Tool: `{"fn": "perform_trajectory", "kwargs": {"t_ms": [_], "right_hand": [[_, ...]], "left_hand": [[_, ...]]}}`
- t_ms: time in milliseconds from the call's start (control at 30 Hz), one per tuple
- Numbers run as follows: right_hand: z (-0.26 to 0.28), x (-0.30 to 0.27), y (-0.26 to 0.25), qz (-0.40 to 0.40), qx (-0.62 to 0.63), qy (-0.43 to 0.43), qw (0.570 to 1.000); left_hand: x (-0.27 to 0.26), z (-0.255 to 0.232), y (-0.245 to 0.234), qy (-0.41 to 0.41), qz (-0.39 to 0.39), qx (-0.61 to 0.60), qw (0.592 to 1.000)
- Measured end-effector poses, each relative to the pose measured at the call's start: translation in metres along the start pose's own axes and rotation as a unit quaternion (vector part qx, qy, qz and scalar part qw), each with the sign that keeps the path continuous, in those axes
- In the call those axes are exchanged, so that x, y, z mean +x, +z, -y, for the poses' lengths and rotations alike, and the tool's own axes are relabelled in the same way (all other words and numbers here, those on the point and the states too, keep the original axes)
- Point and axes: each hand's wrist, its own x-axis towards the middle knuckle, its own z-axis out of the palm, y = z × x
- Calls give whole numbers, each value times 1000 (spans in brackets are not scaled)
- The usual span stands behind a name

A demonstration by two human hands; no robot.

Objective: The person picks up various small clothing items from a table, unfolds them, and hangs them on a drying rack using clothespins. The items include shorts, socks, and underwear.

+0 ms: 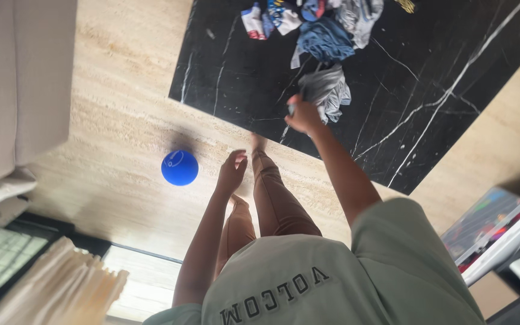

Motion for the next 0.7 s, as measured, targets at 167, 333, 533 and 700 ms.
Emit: {"fn": "perform_trajectory", "kwargs": {"t_ms": [167,333,533,700], "right_hand": [[112,-88,-26,166,194,-240,937],[192,-143,-79,290,158,-216,919],[281,-186,-88,314,222,-442,810],[369,-220,-66,190,33,-591,783]], "left_hand": [[-26,-53,-27,182,42,40,982],[-78,-82,-71,184,36,-126,974],[-158,-33,-122,158,-20,47,986],[-249,28,-183,104,-286,259,917]]}}
